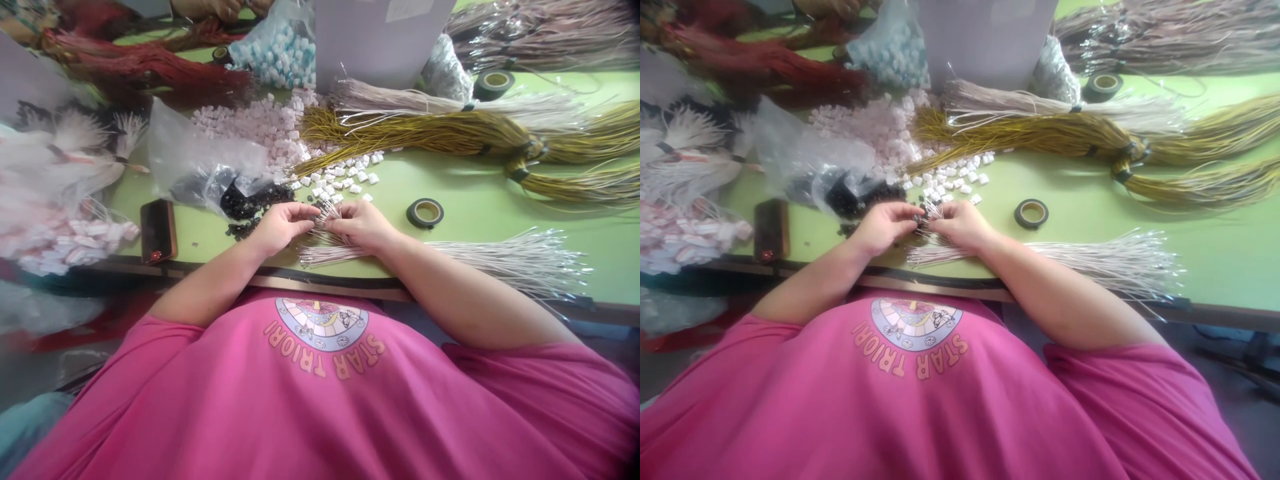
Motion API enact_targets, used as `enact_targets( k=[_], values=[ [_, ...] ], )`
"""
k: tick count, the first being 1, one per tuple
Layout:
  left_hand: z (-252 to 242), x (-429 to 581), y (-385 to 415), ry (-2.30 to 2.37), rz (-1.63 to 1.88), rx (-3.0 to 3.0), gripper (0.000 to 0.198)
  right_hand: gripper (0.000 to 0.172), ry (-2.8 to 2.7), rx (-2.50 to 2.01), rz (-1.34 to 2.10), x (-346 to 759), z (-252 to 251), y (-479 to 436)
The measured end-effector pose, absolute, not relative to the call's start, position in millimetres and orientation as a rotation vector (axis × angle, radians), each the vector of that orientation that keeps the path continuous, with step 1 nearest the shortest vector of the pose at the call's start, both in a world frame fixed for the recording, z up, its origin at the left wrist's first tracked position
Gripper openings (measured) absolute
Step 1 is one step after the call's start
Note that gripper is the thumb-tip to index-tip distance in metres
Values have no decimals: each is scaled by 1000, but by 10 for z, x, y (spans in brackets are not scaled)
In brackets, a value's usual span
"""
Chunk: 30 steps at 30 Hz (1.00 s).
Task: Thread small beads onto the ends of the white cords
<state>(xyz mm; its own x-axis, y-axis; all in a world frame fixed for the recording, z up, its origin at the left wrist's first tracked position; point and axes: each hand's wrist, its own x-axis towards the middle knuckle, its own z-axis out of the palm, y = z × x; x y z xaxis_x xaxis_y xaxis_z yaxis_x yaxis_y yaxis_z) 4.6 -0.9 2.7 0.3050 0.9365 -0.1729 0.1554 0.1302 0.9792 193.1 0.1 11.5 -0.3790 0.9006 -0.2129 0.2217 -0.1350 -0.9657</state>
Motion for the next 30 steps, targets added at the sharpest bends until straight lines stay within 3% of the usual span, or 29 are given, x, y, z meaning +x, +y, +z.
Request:
enact_targets(
  k=[10, 14, 23, 30],
  values=[
    [1, 59, -9, 1139, 830, 1330, 17, 17, -1546, -1286, 1571, 1930, 112, 5],
    [-2, 58, 1, 1153, 856, 1306, 23, 17, -1541, -1280, 1576, 1936, 85, 8],
    [4, 34, -31, 1320, 885, 1880, 17, 16, -1629, -1278, 1507, 1948, 61, 22],
    [-15, 44, -32, 1290, 886, 1842, 19, 14, -1690, -1300, 1436, 1940, 88, 10]
  ],
)
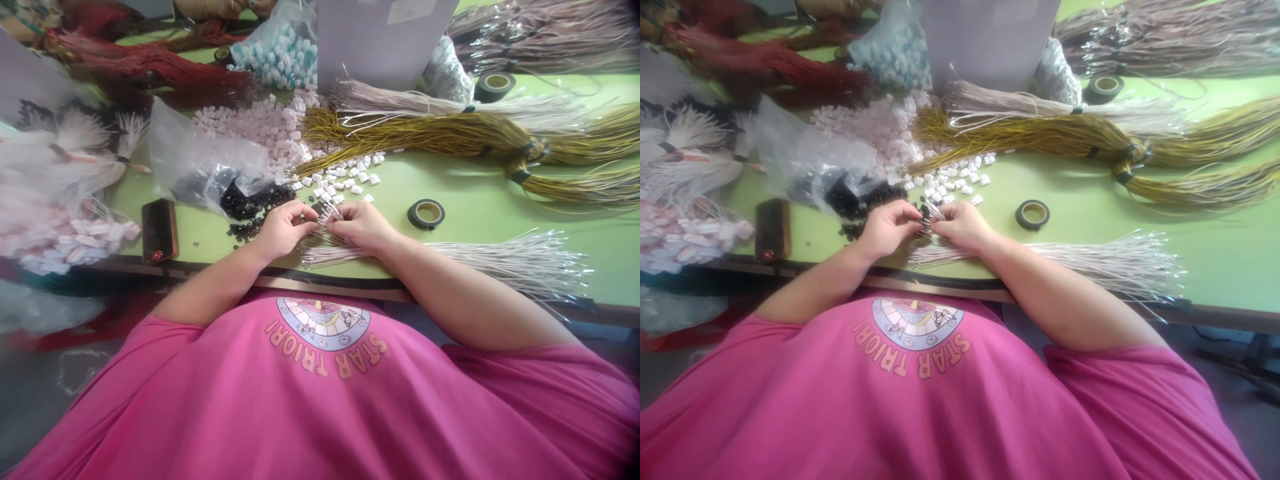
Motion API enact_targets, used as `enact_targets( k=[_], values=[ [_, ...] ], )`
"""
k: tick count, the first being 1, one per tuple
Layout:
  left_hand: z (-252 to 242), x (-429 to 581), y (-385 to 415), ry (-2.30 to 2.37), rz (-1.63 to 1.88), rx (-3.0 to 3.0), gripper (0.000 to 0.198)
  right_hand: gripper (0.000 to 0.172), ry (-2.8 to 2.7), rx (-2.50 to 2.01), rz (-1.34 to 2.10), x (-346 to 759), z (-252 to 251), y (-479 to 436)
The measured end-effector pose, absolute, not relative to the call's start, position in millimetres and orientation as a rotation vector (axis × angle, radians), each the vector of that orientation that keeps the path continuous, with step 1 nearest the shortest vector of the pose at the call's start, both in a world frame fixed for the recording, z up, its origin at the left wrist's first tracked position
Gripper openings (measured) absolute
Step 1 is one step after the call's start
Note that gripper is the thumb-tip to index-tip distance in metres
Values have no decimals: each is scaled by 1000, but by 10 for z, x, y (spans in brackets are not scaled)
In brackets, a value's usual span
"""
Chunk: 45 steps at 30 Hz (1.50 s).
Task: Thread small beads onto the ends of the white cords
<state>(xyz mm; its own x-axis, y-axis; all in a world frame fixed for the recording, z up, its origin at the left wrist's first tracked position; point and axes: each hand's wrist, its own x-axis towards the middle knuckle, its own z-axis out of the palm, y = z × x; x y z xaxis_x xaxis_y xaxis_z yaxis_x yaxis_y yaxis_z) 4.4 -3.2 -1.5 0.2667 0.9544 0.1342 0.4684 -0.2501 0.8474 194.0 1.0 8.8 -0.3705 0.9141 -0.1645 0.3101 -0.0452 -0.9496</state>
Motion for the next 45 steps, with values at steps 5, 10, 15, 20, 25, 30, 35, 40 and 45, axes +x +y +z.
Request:
enact_targets(
  k=[5, 10, 15, 20, 25, 30, 35, 40, 45],
  values=[
    [-20, 67, -39, 1287, 852, 1820, 18, 14, -1714, -1284, 1423, 1942, 86, 7],
    [-9, 127, -48, 1260, 883, 1906, 12, 18, -1739, -1281, 1416, 1937, 67, 16],
    [8, 144, -35, 1245, 876, 1945, 10, 20, -1737, -1301, 1410, 1934, 59, 19],
    [49, 49, 6, 1332, 809, 1851, 13, 25, -1582, -1370, 1434, 1932, 71, 18],
    [203, -101, 37, 1184, 796, 1105, 26, 25, -1397, -1322, 1605, 1948, 42, 45],
    [472, -242, 73, 998, 944, 347, 31, 14, -1417, -1340, 1626, 1952, 70, 41],
    [594, -356, 109, 985, 1175, -17, 30, 10, -1441, -1418, 1638, 1935, 141, 17],
    [541, -367, 89, 1043, 1275, -25, 17, 11, -1447, -1366, 1606, 1929, 113, 24],
    [518, -222, -47, 1012, 1089, 119, 22, 15, -1469, -1308, 1614, 1937, 110, 14]
  ],
)
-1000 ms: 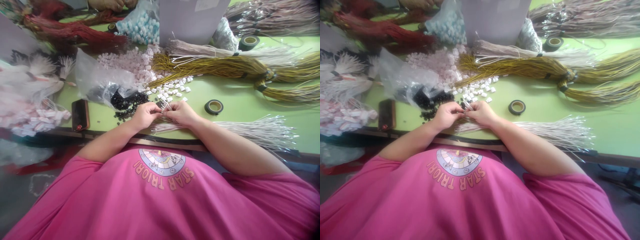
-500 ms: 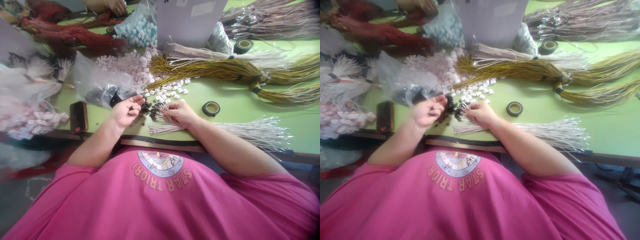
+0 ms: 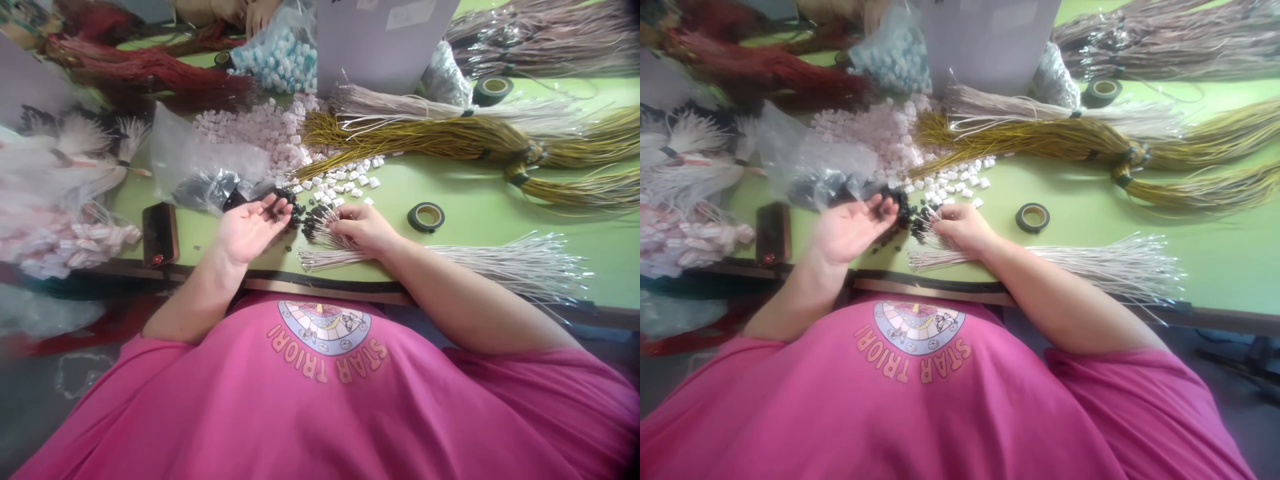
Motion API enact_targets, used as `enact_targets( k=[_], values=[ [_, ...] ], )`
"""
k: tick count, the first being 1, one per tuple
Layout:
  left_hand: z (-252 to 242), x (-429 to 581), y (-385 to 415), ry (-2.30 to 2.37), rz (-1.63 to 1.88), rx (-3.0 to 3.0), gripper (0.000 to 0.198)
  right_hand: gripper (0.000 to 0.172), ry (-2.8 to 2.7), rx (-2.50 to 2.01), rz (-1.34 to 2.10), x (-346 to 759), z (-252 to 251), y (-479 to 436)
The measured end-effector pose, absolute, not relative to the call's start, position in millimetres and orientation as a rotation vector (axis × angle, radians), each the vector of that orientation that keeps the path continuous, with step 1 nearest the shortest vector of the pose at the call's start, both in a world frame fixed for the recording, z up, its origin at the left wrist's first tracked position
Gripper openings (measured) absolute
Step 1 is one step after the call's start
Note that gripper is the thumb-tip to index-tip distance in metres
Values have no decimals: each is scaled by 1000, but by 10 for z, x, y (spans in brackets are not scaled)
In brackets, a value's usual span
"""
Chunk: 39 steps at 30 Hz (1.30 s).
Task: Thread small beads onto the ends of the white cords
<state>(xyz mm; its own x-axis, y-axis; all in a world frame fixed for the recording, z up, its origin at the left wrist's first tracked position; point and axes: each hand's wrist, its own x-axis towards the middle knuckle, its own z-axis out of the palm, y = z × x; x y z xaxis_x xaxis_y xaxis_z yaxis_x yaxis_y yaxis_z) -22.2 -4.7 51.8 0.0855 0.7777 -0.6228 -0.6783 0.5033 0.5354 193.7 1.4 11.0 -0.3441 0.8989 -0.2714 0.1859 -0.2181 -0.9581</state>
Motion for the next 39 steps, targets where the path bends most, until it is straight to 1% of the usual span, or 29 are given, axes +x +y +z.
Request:
enact_targets(
  k=[3, 6, 12, 16, 20, 25, 29, 30, 32, 35, 39],
  values=[
    [455, -136, -118, 992, 980, 278, 25, 18, -1569, -1279, 1559, 1943, 137, 3],
    [379, -101, -139, 978, 897, 411, 26, 18, -1592, -1270, 1547, 1940, 155, -7],
    [350, -110, -62, 992, 821, 504, 26, 20, -1572, -1270, 1564, 1927, 153, -16],
    [341, -124, 8, 1006, 746, 491, 22, 20, -1587, -1268, 1554, 1931, 137, -8],
    [319, -131, 35, 976, 692, 631, 14, 21, -1586, -1281, 1533, 1935, 108, 2],
    [404, -56, -22, 926, 678, 801, 15, 19, -1594, -1293, 1501, 1943, 98, 2],
    [394, 15, -65, 926, 618, 874, 4, 23, -1590, -1294, 1520, 1948, 115, -7],
    [363, 22, -64, 926, 608, 884, 4, 24, -1586, -1297, 1524, 1948, 116, -8],
    [284, 27, -52, 940, 630, 903, 6, 24, -1583, -1292, 1513, 1947, 110, -9],
    [193, 27, -24, 969, 683, 946, 9, 20, -1580, -1266, 1488, 1945, 99, -10],
    [165, 43, 0, 970, 697, 943, 15, 17, -1578, -1258, 1493, 1940, 104, -16]
  ],
)
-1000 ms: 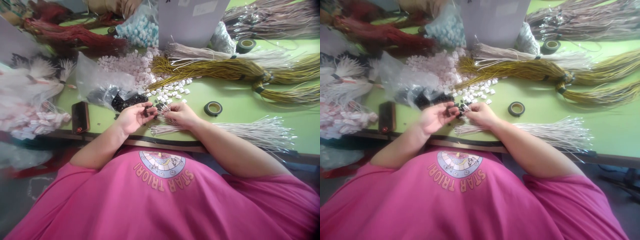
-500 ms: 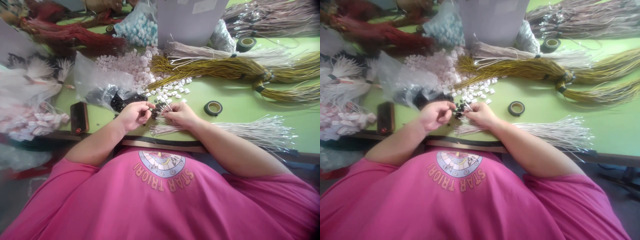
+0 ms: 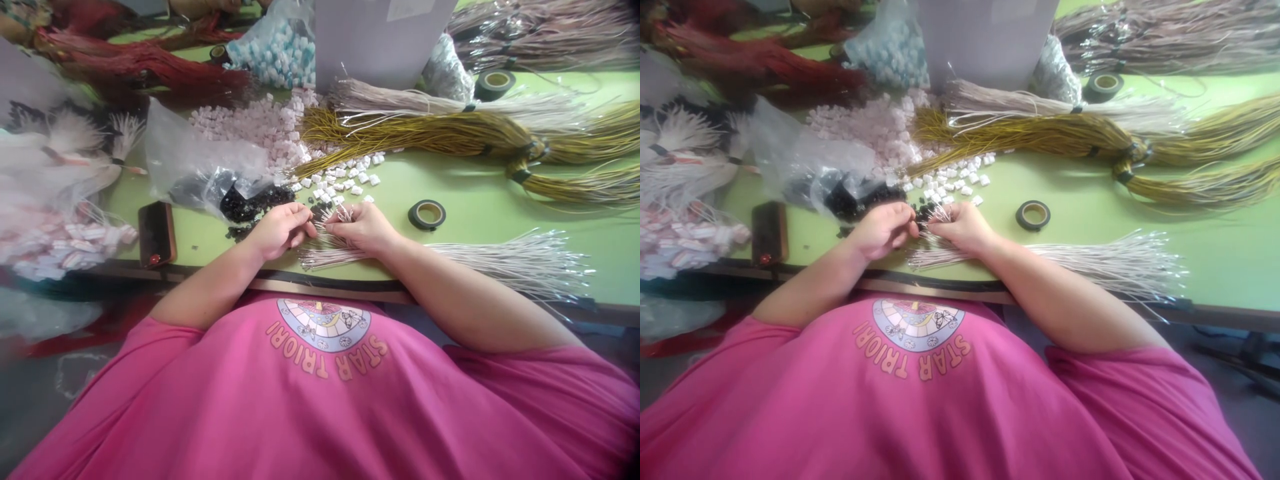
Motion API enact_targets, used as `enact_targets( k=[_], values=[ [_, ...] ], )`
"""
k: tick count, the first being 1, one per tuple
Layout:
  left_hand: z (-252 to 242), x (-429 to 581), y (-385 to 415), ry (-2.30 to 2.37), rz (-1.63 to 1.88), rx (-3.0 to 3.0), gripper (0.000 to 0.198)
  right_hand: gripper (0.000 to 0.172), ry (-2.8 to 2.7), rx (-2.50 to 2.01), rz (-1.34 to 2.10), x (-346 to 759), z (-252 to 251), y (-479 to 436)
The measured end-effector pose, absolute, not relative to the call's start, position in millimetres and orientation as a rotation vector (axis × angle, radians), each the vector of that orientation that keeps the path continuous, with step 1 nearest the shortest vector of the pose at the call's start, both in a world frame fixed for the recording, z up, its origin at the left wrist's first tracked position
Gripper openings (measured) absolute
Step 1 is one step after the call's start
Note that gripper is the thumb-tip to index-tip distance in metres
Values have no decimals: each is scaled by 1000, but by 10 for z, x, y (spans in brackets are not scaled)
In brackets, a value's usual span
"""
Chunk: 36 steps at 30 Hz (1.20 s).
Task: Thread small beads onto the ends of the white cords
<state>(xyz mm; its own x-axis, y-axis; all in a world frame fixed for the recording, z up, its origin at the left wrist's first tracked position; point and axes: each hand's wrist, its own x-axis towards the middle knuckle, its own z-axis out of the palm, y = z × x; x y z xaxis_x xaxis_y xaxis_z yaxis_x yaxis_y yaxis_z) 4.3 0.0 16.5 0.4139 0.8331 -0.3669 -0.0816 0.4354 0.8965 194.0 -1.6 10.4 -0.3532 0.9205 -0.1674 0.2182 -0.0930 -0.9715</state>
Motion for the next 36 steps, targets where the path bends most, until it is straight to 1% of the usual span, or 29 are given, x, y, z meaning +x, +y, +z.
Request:
enact_targets(
  k=[4, 12, 15, 19, 24, 29, 36],
  values=[
    [139, 78, 8, 958, 732, 916, 16, 16, -1614, -1264, 1476, 1929, 126, -29],
    [95, 120, 2, 966, 721, 962, 28, 17, -1689, -1306, 1397, 1919, 147, -38],
    [108, 112, 2, 962, 714, 906, 25, 17, -1698, -1301, 1398, 1922, 153, -39],
    [120, 81, 3, 919, 666, 862, 8, 18, -1688, -1297, 1402, 1921, 157, -48],
    [110, 58, 12, 925, 671, 831, 12, 21, -1624, -1325, 1409, 1919, 133, -58],
    [90, 68, 18, 898, 666, 804, 12, 13, -1622, -1348, 1358, 1930, 108, -54],
    [79, 108, 11, 908, 698, 777, 14, 11, -1648, -1343, 1343, 1923, 110, -59]
  ],
)
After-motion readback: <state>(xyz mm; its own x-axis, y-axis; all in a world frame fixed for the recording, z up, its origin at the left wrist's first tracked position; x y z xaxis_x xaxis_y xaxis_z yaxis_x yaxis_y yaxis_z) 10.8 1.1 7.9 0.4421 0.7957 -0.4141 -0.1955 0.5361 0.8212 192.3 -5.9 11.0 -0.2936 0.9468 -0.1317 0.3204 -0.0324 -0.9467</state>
